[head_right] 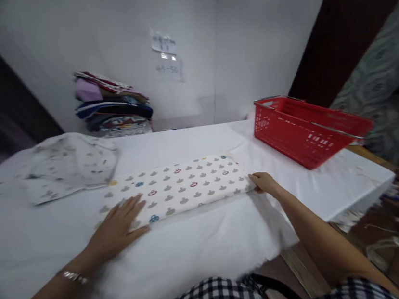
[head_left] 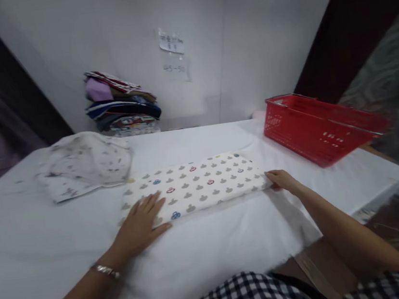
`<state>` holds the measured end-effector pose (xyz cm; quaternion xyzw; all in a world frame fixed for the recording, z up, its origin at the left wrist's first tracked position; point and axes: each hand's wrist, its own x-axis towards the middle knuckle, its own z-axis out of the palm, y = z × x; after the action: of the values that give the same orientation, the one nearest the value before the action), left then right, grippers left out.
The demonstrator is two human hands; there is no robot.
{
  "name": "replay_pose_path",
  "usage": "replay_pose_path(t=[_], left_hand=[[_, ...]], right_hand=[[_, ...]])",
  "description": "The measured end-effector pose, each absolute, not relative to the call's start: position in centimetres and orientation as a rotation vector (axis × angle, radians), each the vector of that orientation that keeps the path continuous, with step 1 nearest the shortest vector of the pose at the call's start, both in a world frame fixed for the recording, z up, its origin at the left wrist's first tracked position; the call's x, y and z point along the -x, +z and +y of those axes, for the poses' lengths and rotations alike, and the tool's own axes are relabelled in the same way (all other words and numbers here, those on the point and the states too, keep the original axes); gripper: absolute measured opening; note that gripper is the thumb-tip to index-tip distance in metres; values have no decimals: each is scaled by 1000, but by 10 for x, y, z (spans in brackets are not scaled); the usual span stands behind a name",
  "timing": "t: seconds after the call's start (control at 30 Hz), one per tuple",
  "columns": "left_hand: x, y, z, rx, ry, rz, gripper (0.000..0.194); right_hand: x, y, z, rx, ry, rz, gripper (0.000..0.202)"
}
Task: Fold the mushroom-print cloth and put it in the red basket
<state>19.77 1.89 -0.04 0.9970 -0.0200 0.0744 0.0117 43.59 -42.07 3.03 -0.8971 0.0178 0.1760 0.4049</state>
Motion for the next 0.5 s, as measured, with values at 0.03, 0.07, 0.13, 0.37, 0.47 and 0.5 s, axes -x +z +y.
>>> replay_pose_path(t=[0.03, 0.07, 0.13, 0.37, 0.47, 0.5], left_hand=[[-193, 2, 16, -3110, 256, -85, 71], [-189, 4, 15, -3109, 274, -92, 69], [-184, 8, 14, -3105, 288, -73, 62], [-160, 14, 29, -3150, 244, 117, 69], [-147, 17, 38, -3158, 269, 223, 70], [-143, 17, 41, -3147, 255, 241, 69]], right_hand=[[-436, 31, -417, 2285, 473, 36, 37], [-437, 31, -414, 2307, 500, 30, 40], [-441, 31, -409, 2356, 546, 50, 48], [-434, 34, -406, 2193, 487, 140, 87], [-426, 21, -418, 2127, 514, 96, 92], [-426, 13, -424, 2133, 537, 72, 88]])
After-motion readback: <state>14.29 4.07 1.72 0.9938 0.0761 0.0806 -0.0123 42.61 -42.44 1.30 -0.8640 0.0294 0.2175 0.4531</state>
